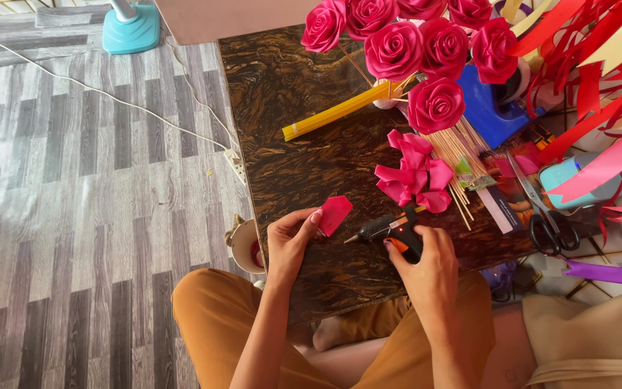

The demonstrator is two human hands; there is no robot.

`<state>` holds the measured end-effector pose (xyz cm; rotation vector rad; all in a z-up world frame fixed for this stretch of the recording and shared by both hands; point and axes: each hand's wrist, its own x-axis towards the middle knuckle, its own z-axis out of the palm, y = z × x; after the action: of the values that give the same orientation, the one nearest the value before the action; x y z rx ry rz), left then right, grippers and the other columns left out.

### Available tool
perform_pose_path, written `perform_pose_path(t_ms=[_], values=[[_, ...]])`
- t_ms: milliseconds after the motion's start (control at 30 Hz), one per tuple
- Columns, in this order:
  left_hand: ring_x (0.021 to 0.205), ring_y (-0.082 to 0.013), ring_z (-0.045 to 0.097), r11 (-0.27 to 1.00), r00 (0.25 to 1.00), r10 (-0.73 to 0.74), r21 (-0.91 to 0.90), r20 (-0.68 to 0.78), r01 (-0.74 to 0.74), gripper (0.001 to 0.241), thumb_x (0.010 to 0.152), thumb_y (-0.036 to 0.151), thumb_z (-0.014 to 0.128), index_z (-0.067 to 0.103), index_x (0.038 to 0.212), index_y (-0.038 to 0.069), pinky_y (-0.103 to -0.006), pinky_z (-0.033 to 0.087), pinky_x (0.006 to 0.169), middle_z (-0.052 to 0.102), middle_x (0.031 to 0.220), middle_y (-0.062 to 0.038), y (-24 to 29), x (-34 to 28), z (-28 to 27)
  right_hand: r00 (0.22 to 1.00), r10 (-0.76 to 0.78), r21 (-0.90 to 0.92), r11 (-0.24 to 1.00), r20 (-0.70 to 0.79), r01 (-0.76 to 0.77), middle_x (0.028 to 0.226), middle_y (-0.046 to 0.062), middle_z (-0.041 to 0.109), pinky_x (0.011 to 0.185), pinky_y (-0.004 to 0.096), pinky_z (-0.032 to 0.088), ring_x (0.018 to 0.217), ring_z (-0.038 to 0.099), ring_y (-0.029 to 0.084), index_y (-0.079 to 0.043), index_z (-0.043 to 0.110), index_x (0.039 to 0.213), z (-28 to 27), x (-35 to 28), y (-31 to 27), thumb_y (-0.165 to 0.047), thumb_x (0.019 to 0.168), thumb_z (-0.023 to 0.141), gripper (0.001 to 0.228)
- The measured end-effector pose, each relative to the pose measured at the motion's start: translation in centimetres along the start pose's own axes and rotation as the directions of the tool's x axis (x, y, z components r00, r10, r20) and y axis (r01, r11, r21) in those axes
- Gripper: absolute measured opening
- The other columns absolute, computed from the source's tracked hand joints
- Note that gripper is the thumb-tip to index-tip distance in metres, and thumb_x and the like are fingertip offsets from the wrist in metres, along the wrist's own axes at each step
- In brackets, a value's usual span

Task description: The person applies glue to a pink paper petal using a glue gun, attaches it to a wooden stick, and then uses scissors to trim and shape the paper to form a rose.

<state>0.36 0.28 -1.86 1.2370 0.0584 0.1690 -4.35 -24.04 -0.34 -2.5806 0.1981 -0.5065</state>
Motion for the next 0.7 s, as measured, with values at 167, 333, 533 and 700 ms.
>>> perform_pose_path(t_ms=[167,333,533,700], values=[[0.067,-0.0139,0.072,0.998,0.998,0.058,-0.026,0.014,-0.058,0.013,0.097,0.009,0.078,0.083,0.100,-0.003,-0.0302,0.062,0.063,0.079,0.087,-0.014,0.2,0.2,0.2,0.998,-0.051,-0.058,0.997,0.045,0.054,0.103,0.007,0.068,0.081,0.038,0.061,0.103,0.070,0.027,-0.008,0.073,0.113,-1.3,-0.3,-1.0,-0.057,0.076,0.089,0.063],[0.075,-0.0128,0.066,0.995,0.995,0.100,-0.015,0.013,-0.100,0.014,0.098,0.010,0.078,0.083,0.102,-0.002,-0.0308,0.060,0.066,0.077,0.091,-0.014,0.7,0.2,0.3,0.997,-0.071,0.065,0.996,0.031,0.069,0.099,0.006,0.071,0.083,0.036,0.061,0.097,0.073,0.026,-0.010,0.077,0.106,-2.5,-0.7,0.0,-0.048,0.089,0.085,0.042],[0.075,-0.0108,0.061,0.995,0.995,0.097,0.005,-0.011,-0.097,0.013,0.099,0.009,0.077,0.083,0.100,-0.002,-0.0300,0.057,0.066,0.076,0.091,-0.013,1.6,0.0,0.4,0.998,-0.004,0.063,0.998,-0.070,0.008,0.099,0.007,0.071,0.082,0.035,0.059,0.096,0.072,0.027,-0.012,0.078,0.110,-3.6,1.3,5.3,-0.033,0.102,0.083,0.023],[0.075,-0.0105,0.060,0.996,0.996,0.086,0.006,-0.008,-0.086,0.013,0.099,0.009,0.077,0.083,0.100,-0.002,-0.0296,0.056,0.066,0.076,0.090,-0.013,1.2,0.0,0.4,0.990,-0.018,-0.116,0.993,-0.143,0.002,0.100,0.006,0.070,0.088,0.043,0.059,0.098,0.071,0.029,-0.012,0.074,0.113,-2.8,4.8,10.9,-0.037,0.096,0.088,0.033]])
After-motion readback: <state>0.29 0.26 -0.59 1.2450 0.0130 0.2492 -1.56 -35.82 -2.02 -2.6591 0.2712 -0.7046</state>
